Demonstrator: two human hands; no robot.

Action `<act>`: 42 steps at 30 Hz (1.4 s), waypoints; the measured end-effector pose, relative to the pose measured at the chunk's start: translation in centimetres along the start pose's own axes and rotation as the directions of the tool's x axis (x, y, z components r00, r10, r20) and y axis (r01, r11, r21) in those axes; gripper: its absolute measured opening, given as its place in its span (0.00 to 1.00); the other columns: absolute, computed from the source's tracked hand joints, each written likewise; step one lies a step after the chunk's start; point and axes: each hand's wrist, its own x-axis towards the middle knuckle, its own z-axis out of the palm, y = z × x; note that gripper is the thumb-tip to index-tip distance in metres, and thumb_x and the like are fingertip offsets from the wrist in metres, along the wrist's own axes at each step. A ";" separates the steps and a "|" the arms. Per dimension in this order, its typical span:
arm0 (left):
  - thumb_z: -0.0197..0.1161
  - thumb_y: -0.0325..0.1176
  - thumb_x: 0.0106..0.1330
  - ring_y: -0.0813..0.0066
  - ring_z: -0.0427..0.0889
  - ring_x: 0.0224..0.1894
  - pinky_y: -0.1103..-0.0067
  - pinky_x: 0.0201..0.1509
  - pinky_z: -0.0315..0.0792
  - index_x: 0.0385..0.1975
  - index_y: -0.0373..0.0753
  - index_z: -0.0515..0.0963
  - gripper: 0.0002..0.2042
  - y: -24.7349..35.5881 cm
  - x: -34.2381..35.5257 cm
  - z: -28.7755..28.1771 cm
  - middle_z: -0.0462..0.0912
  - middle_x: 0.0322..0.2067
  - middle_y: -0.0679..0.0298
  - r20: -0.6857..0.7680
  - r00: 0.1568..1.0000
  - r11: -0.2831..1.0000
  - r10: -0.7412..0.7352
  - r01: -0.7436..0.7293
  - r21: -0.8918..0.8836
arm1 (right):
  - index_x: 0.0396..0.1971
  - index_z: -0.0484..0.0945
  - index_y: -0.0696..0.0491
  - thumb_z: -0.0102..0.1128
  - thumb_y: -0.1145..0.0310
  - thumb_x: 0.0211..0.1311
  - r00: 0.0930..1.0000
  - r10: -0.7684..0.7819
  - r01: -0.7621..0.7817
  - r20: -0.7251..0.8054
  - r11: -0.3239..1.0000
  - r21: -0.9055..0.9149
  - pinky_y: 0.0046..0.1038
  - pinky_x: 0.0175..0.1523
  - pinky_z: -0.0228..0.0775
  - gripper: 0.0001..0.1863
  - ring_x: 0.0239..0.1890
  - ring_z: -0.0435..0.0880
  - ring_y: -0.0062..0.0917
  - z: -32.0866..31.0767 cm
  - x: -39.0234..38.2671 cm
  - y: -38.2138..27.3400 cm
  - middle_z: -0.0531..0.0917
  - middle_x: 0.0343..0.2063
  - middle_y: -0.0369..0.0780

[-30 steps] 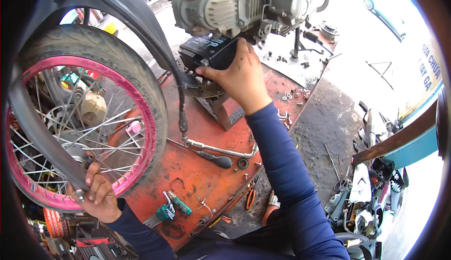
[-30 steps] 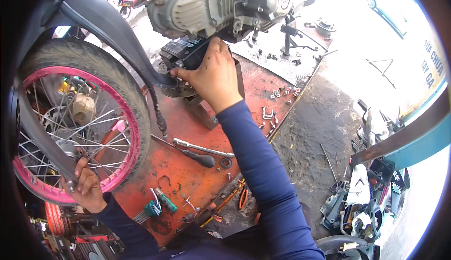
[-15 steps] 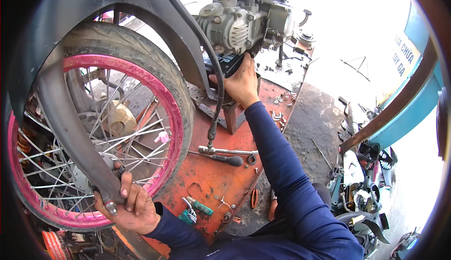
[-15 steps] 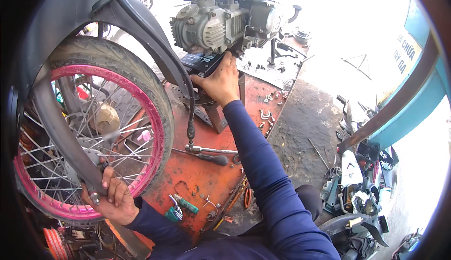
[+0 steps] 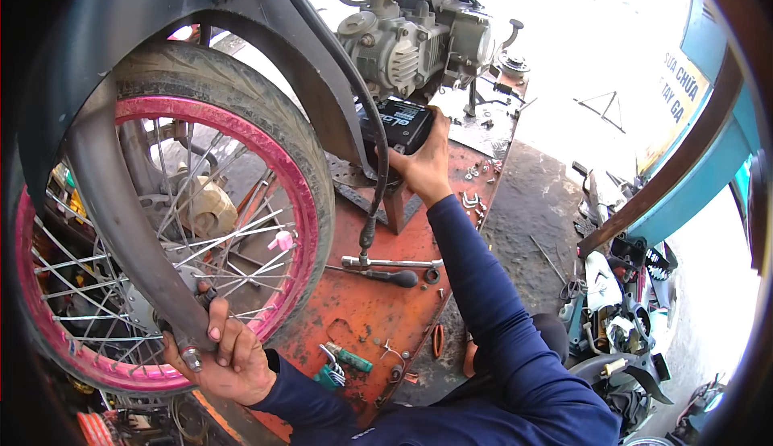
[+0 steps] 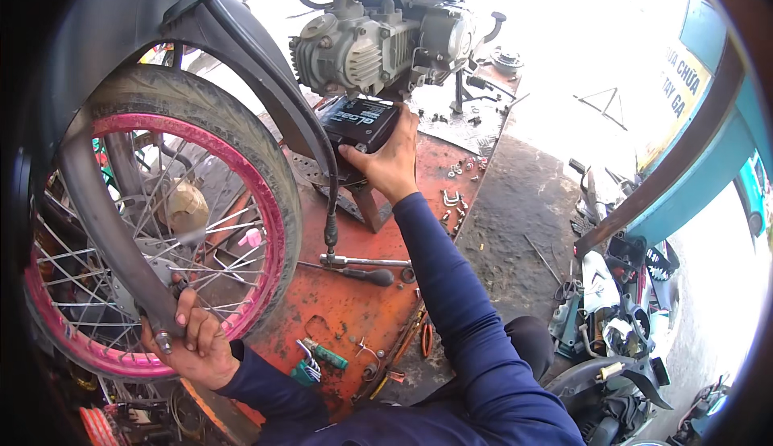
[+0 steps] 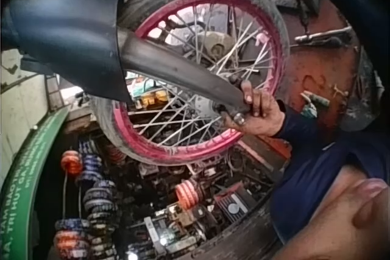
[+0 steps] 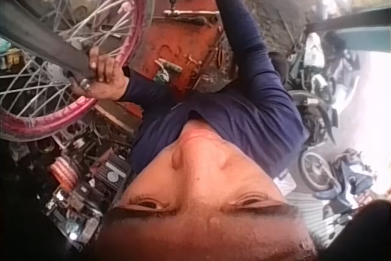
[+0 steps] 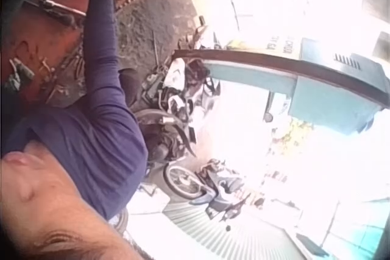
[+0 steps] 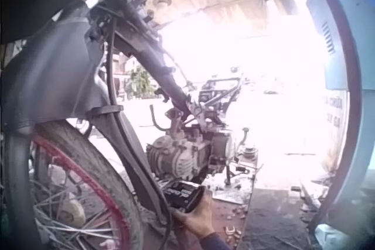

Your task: The recorder is working on the front fork and disk brake system of a motorcycle, removing and re-attaching components.

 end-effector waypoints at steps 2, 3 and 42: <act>0.48 0.53 0.67 0.84 0.57 0.12 0.87 0.10 0.54 0.59 0.24 0.51 0.35 0.1 -0.2 0.0 0.64 0.27 0.57 -0.006 1.000 1.000 0.001 -0.001 0.001 | 0.58 0.56 0.69 0.78 0.60 0.29 0.999 0.023 -0.027 0.029 0.989 0.147 0.36 0.64 0.58 0.55 0.56 0.66 0.44 -0.4 0.0 0.1 0.66 0.49 0.51; 0.48 0.53 0.67 0.84 0.57 0.12 0.87 0.10 0.54 0.58 0.24 0.51 0.36 0.2 -0.2 -0.1 0.65 0.27 0.57 -0.016 1.000 1.000 0.004 -0.004 0.004 | 0.57 0.57 0.68 0.78 0.62 0.29 1.000 0.007 -0.006 -0.005 0.983 0.184 0.35 0.63 0.58 0.54 0.56 0.66 0.42 -0.4 -0.1 0.6 0.66 0.50 0.51; 0.50 0.47 0.67 0.83 0.59 0.12 0.86 0.11 0.54 0.57 0.22 0.50 0.33 1.2 0.1 -1.5 0.65 0.27 0.56 0.040 0.998 0.999 -0.038 0.039 -0.025 | 0.39 0.76 0.54 0.76 0.61 0.34 0.982 0.183 -0.187 -0.044 0.976 -0.112 0.37 0.55 0.64 0.28 0.50 0.67 0.40 0.3 -9.3 7.5 0.66 0.44 0.49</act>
